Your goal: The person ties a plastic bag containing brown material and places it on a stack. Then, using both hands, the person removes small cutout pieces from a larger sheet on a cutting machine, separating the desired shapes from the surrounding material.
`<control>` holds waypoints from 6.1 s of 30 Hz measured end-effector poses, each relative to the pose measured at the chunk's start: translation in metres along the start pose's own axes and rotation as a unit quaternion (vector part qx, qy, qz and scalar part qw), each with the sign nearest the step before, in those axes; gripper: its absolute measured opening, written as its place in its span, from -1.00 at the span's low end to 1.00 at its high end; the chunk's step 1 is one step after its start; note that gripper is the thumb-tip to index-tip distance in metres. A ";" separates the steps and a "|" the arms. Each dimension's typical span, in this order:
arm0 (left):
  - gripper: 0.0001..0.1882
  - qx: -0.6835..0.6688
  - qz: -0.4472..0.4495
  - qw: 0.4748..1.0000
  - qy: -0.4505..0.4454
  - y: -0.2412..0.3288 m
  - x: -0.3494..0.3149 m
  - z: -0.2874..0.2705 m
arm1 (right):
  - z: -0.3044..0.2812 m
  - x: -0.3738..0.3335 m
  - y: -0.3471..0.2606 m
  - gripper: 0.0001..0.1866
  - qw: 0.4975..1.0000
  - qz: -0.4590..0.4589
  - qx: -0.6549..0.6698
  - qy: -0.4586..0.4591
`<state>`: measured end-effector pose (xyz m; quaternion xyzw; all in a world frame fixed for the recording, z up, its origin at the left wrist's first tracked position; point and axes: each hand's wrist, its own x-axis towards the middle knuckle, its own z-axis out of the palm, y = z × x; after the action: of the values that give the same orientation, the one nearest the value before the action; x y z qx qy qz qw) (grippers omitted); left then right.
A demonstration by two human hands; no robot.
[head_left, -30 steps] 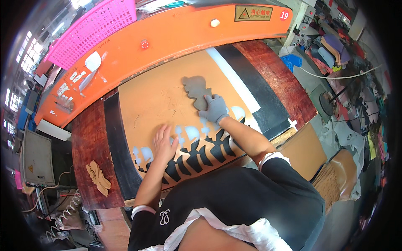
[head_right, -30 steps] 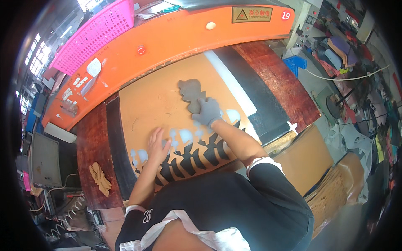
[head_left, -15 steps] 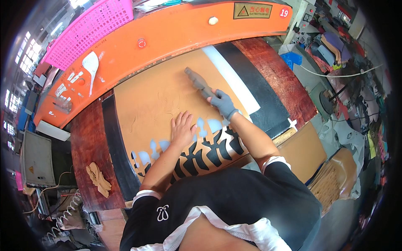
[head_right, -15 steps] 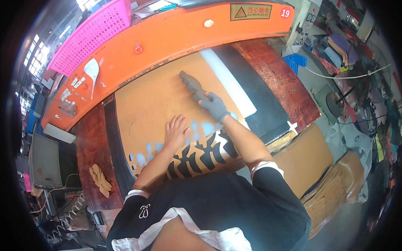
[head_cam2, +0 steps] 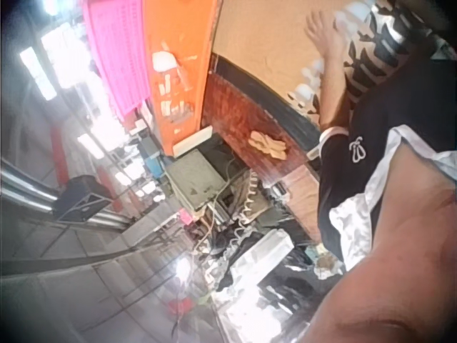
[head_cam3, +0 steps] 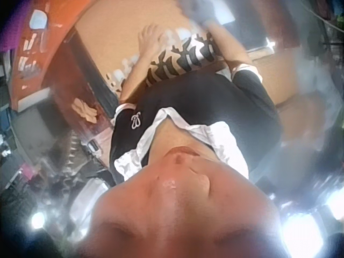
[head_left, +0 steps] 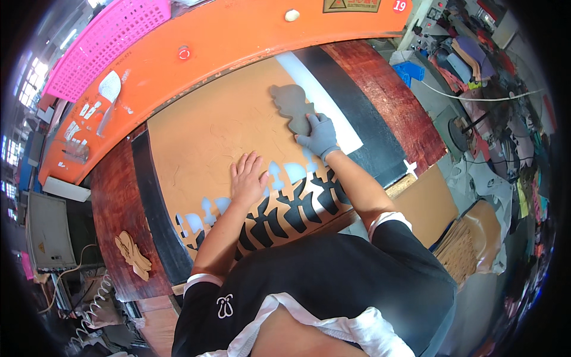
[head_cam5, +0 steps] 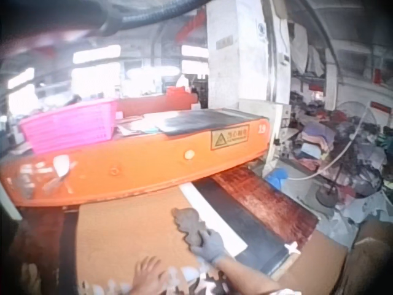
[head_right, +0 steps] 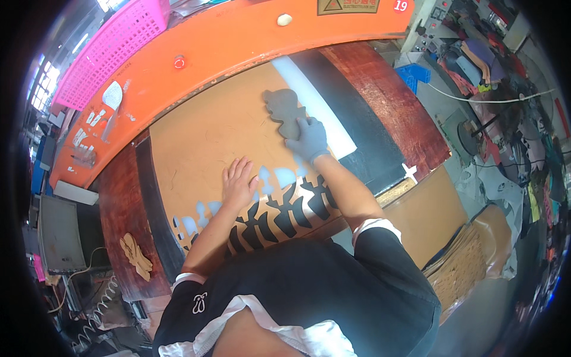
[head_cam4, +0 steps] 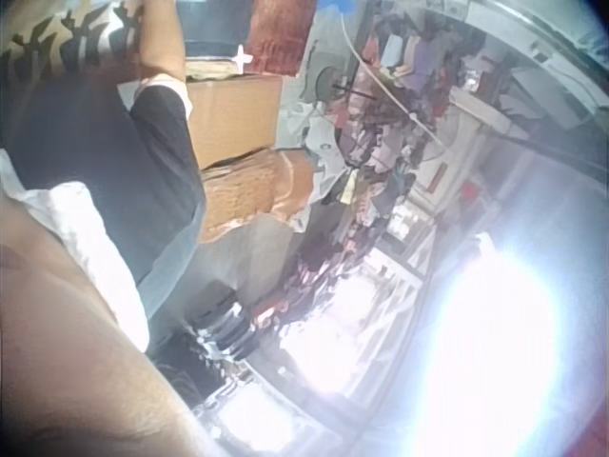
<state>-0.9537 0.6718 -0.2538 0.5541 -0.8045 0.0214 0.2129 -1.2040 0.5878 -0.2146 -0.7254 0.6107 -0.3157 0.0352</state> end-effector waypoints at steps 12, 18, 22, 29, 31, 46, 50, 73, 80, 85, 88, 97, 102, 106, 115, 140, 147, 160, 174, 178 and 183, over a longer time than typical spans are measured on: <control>-0.53 -0.092 -0.022 0.995 -0.037 -0.009 0.070 -0.023 | -0.010 -0.038 0.052 -0.30 0.976 0.041 0.197 0.083; -0.49 -0.280 -0.065 0.957 -0.023 -0.023 0.199 0.014 | -0.011 -0.035 0.056 -0.41 0.961 0.016 0.265 0.070; -0.48 -0.370 -0.123 0.921 -0.012 -0.018 0.243 0.036 | -0.020 -0.032 0.046 -0.33 0.981 -0.022 0.182 0.057; -0.46 -0.494 -0.191 0.847 -0.047 -0.011 0.256 0.041 | -0.020 -0.022 0.029 -0.27 0.991 -0.051 0.081 0.097; -0.46 -0.520 -0.202 0.828 -0.048 -0.011 0.254 0.037 | -0.018 -0.021 0.029 -0.28 0.990 -0.054 0.083 0.099; -0.45 -0.534 -0.209 0.816 -0.076 -0.022 0.259 0.032 | -0.016 -0.014 0.019 -0.31 0.993 -0.062 0.061 0.084; -0.39 -0.526 -0.221 0.819 -0.063 -0.022 0.259 0.032 | -0.019 -0.012 0.020 -0.33 0.993 -0.059 0.075 0.073; -0.59 -0.565 -0.214 0.796 -0.043 -0.036 0.269 0.048 | -0.016 -0.015 0.028 -0.22 0.986 -0.048 0.123 0.106; -0.65 -0.553 -0.221 0.803 -0.010 -0.030 0.265 0.048 | -0.008 -0.008 0.020 -0.19 0.992 -0.066 0.080 0.073; -0.64 -0.566 -0.240 0.789 -0.014 -0.026 0.264 0.043 | -0.004 -0.004 0.016 -0.18 0.992 -0.069 0.054 0.089; -0.64 -0.557 -0.224 0.800 -0.016 -0.029 0.265 0.042 | -0.002 -0.003 0.017 -0.20 0.994 -0.053 0.046 0.089; -0.56 -0.574 -0.245 0.781 -0.013 -0.031 0.268 0.052 | 0.001 -0.001 0.019 -0.21 0.995 -0.052 0.034 0.073; -0.50 -0.579 -0.211 0.787 -0.013 -0.030 0.267 0.053 | -0.001 -0.001 0.026 -0.19 0.995 -0.067 0.050 0.055; -0.48 -0.584 -0.207 0.785 -0.007 -0.029 0.268 0.052 | -0.008 -0.001 0.039 -0.19 0.990 -0.106 0.088 0.036; -0.38 -0.566 -0.224 0.793 -0.029 -0.028 0.266 0.039 | -0.005 0.005 0.033 -0.18 0.992 -0.087 0.073 0.051; -0.39 -0.578 -0.199 0.791 -0.019 -0.039 0.273 0.051 | -0.008 0.011 0.035 -0.28 0.985 -0.065 0.150 0.055; -0.42 -0.567 -0.192 0.800 -0.038 -0.049 0.277 0.056 | -0.014 0.004 0.065 -0.60 0.676 0.246 0.686 0.106; -0.44 -0.452 -0.224 0.863 0.027 0.000 0.221 0.040 | -0.009 0.004 0.065 -0.70 0.549 0.297 0.770 0.131; -0.52 -0.079 0.118 0.990 -0.010 0.046 -0.129 -0.021 | -0.020 -0.010 0.084 -0.72 0.590 0.259 0.756 0.115; -0.61 -0.119 0.038 0.991 0.048 0.027 -0.202 -0.024 | -0.049 -0.070 0.071 -0.75 0.783 0.298 0.536 0.103; -0.67 -0.209 -0.104 0.972 0.031 0.020 -0.226 -0.017 | -0.093 -0.155 0.058 -0.83 0.973 0.114 0.202 -0.021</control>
<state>-0.8996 0.8837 -0.3167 0.5769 -0.7224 -0.1520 0.3496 -1.3091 0.7448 -0.2295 -0.6356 0.6119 -0.4111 0.2291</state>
